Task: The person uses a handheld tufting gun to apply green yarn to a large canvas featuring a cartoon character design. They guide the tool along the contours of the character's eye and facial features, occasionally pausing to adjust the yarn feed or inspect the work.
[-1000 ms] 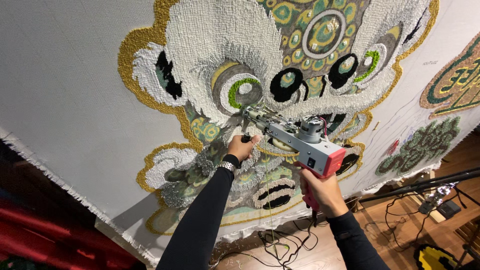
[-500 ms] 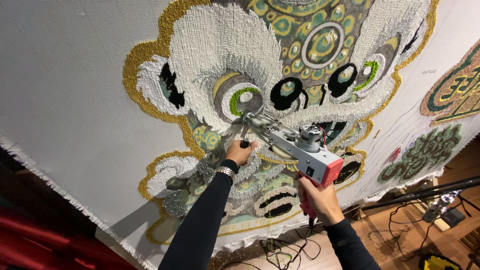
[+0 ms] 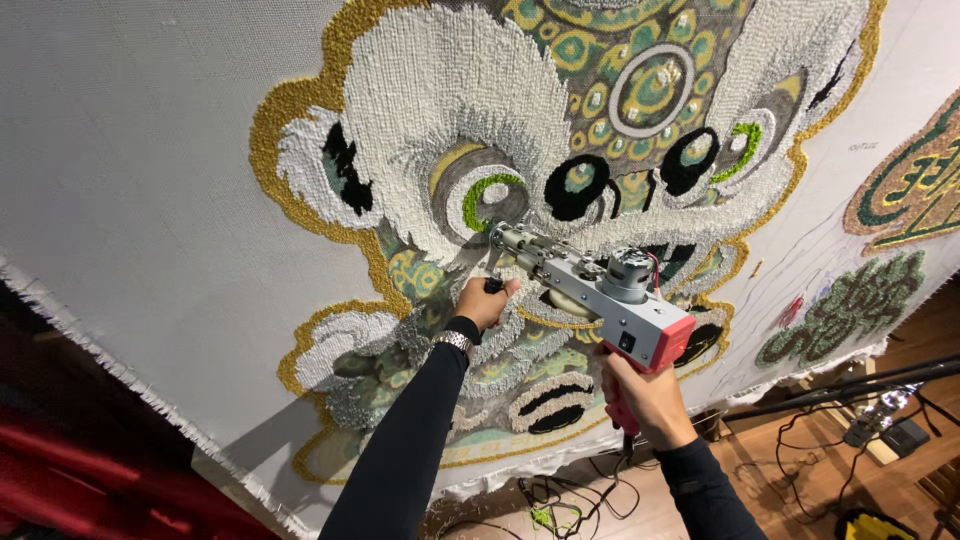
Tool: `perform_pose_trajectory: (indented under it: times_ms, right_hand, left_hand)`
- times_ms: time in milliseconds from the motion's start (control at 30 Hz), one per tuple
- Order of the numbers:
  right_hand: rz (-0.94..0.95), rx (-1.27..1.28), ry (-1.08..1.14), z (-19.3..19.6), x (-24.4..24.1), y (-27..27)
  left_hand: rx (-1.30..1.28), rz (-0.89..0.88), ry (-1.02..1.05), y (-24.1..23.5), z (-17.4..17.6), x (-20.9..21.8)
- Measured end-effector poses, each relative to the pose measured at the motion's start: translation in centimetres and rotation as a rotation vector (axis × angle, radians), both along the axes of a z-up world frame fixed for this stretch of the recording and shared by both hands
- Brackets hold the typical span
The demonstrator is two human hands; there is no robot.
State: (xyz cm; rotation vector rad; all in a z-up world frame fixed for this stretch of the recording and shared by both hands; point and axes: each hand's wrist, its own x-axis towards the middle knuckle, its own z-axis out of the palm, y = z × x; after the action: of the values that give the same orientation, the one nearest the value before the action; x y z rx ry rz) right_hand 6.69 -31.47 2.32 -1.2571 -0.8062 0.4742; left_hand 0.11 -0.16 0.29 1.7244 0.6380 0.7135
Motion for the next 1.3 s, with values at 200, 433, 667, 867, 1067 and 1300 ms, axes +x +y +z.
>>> perform_pose_trajectory:
  times_ms: [200, 433, 667, 867, 1067, 1300]
  right_hand:
    - [0.017, 0.031, -0.026, -0.8, 0.7, -0.4]
    - [0.061, -0.047, 0.203, 0.9, 0.4, -2.1]
    - [0.078, -0.013, 0.177, 0.7, 2.8, -6.5]
    - [0.183, 0.013, 0.124, -0.2, 3.3, -12.0]
    - [0.182, 0.029, 0.115, -6.8, 4.8, -14.9]
    - [0.659, -0.117, -0.278, -11.2, 2.5, -16.0]
  left_hand:
    - [0.090, 0.024, 0.039, -0.1, -0.2, 0.2]
    - [0.000, -0.047, 0.030, -1.5, -0.1, 0.2]
    - [-0.043, -0.007, -0.028, -6.2, -1.9, 0.9]
    - [0.038, 0.106, -0.028, -12.6, -3.1, 0.5]
    - [0.188, 0.224, -0.231, -16.0, -7.6, -0.5]
    - [-0.186, 0.287, -0.114, -16.1, -15.3, -2.2]
